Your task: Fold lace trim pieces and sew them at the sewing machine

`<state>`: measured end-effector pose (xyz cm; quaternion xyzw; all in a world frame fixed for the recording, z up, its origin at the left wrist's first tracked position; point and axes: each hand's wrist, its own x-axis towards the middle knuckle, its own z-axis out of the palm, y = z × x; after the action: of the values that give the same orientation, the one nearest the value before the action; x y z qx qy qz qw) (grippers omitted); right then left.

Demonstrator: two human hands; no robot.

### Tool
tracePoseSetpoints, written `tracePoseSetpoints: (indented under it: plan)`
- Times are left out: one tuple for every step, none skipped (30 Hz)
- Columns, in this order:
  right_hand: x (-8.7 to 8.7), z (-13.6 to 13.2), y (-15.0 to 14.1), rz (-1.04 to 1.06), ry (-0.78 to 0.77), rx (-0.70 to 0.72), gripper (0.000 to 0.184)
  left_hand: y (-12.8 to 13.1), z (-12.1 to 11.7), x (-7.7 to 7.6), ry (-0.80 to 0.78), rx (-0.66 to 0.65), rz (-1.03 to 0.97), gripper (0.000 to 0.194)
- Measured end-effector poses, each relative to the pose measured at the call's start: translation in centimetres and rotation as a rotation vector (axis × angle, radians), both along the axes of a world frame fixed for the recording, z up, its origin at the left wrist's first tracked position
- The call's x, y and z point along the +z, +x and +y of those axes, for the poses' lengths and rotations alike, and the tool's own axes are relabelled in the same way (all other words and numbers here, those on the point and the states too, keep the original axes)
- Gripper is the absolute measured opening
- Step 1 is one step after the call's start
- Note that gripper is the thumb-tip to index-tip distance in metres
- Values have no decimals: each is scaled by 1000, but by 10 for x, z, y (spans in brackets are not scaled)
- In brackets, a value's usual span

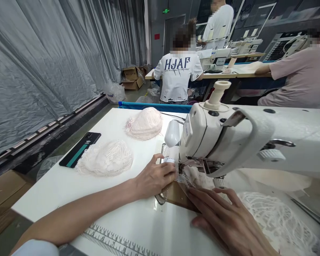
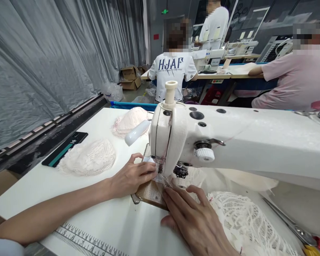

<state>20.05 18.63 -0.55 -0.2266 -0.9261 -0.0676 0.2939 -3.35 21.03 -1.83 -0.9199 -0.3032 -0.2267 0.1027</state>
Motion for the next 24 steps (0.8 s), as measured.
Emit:
tracePoseSetpoints:
  plan:
    - [-2,1,0,-14,11,-13,33,-1,1,0,-11,16,-3,31]
    - [-4,1,1,-25,20,-28,35,-1,2,1,-22,38,-10,33]
    - [-7,2,1,-36,26,-47,36,-1,2,1,-32,63,-17,36]
    - [-9,2,2,-48,29,-67,37,-1,1,1,-41,90,-24,38]
    - [-11,2,2,-62,32,-88,38,-1,1,1,-50,117,-30,39]
    - [-13,2,2,-76,38,-109,38,-1,0,1,-57,139,-38,40]
    - [-14,3,1,-92,51,-132,39,0,0,1,-60,157,-46,41]
    - [-14,3,0,-108,71,-158,40,0,0,1,-62,169,-51,41]
    - [-14,5,-2,-126,95,-188,42,0,1,1,-64,177,-53,41]
    - [-13,6,-4,-145,121,-217,44,0,1,2,-68,181,-52,41]
    - [-12,9,-7,-164,147,-248,45,0,1,4,-72,179,-48,41]
    - [-11,11,-9,-184,166,-274,44,0,0,6,-79,173,-42,41]
    - [-10,14,-12,-202,172,-289,41,-1,-3,9,-86,167,-37,42]
    - [-8,15,-14,-219,168,-290,36,-2,-7,11,-94,164,-37,43]
    - [-6,16,-15,-234,166,-281,33,-4,-12,14,-103,164,-42,44]
    - [-3,14,-16,-248,152,-258,32,-6,-20,18,-119,168,-52,45]
    - [1,10,-16,-254,113,-217,32,-8,-29,21,-144,174,-68,45]
    - [7,5,-14,-252,42,-162,32,-10,-38,24,-183,175,-86,45]
    - [13,-3,-13,-240,-60,-103,30,-13,-48,27,-239,168,-102,45]
    - [22,-11,-11,-212,-206,-35,26,-15,-56,30,-313,149,-115,47]
    - [31,-20,-8,-171,-371,24,23,-17,-64,33,-402,123,-129,54]
    - [41,-28,-5,-127,-532,66,20,-19,-70,37,-504,94,-149,62]
    - [51,-35,-1,-78,-676,84,19,-20,-75,40,-617,69,-183,70]
    - [60,-41,3,-26,-801,98,19,-21,-80,44,-747,48,-239,75]
